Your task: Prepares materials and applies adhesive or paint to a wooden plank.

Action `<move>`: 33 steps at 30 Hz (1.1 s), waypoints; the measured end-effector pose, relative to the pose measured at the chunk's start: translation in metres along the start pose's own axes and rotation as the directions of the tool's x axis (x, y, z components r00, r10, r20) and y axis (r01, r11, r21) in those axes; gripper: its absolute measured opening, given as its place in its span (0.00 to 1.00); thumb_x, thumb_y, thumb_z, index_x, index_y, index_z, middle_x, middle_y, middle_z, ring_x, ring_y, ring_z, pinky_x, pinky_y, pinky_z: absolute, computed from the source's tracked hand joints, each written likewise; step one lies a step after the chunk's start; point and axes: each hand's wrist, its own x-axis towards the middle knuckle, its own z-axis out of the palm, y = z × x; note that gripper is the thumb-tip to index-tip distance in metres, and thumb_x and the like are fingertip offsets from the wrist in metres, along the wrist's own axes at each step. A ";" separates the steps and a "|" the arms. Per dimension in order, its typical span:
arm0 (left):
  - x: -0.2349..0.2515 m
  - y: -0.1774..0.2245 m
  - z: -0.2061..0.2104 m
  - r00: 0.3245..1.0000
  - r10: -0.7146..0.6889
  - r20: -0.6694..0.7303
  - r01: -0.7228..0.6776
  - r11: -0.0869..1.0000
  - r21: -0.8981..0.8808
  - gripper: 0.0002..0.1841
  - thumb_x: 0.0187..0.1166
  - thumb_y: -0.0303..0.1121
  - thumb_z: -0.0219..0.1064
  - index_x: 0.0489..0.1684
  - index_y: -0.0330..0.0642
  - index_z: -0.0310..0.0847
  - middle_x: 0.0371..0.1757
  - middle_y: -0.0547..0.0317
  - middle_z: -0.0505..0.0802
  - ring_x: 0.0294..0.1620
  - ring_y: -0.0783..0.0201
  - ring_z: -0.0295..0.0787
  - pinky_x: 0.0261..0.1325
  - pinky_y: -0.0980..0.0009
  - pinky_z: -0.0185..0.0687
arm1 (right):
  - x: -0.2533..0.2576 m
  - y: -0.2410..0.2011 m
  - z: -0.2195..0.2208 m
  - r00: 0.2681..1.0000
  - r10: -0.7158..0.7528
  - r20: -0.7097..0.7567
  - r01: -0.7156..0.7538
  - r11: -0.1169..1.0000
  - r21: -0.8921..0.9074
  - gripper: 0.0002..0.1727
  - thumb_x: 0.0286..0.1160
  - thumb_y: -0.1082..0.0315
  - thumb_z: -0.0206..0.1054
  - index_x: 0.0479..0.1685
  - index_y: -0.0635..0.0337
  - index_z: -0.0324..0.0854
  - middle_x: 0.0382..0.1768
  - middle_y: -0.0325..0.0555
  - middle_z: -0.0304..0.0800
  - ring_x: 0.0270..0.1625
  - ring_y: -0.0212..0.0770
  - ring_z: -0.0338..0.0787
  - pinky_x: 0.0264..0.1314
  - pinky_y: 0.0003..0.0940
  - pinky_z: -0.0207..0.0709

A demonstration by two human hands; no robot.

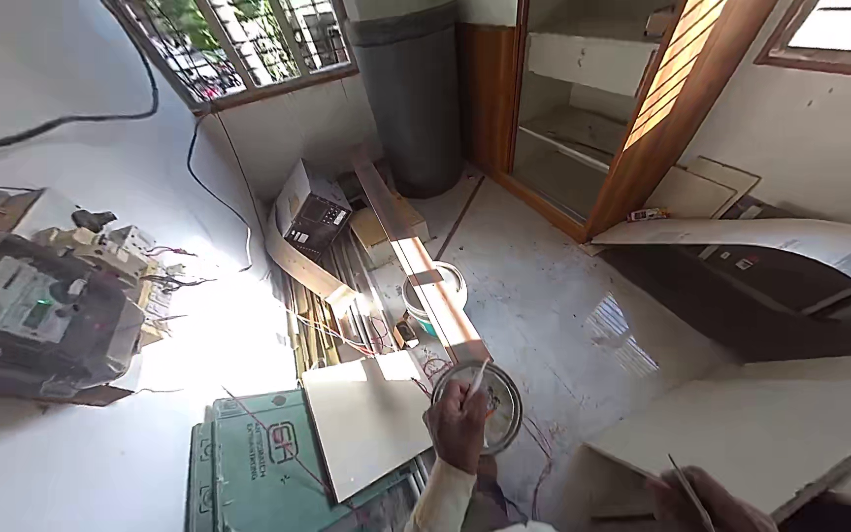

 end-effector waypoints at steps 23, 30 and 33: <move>0.260 0.003 0.071 0.979 0.131 -0.155 -0.130 0.991 0.017 0.08 0.68 0.37 0.73 0.24 0.45 0.84 0.08 0.76 0.74 0.09 0.81 0.64 0.18 0.77 0.62 | 0.308 0.015 0.094 0.901 -0.376 0.218 0.368 0.926 0.080 0.25 0.68 0.58 0.73 0.67 0.48 0.85 0.46 0.39 0.95 0.42 0.32 0.94 0.44 0.32 0.89; 0.313 -0.010 0.185 0.946 0.264 -0.187 -0.212 0.943 0.258 0.19 0.66 0.39 0.67 0.36 0.28 0.93 0.24 0.49 0.95 0.24 0.58 0.94 0.32 0.56 0.88 | 0.464 0.094 0.066 0.802 -0.353 0.482 0.348 0.932 0.104 0.31 0.61 0.67 0.78 0.71 0.61 0.85 0.58 0.52 0.96 0.54 0.51 0.98 0.56 0.52 0.90; 0.335 -0.003 0.228 0.946 0.290 -0.146 -0.224 0.908 0.355 0.15 0.65 0.40 0.70 0.25 0.34 0.91 0.19 0.53 0.92 0.21 0.60 0.92 0.28 0.59 0.87 | 0.535 0.123 0.026 0.777 -0.246 0.579 0.196 0.969 0.149 0.31 0.67 0.67 0.79 0.75 0.61 0.82 0.59 0.54 0.95 0.57 0.49 0.96 0.63 0.50 0.88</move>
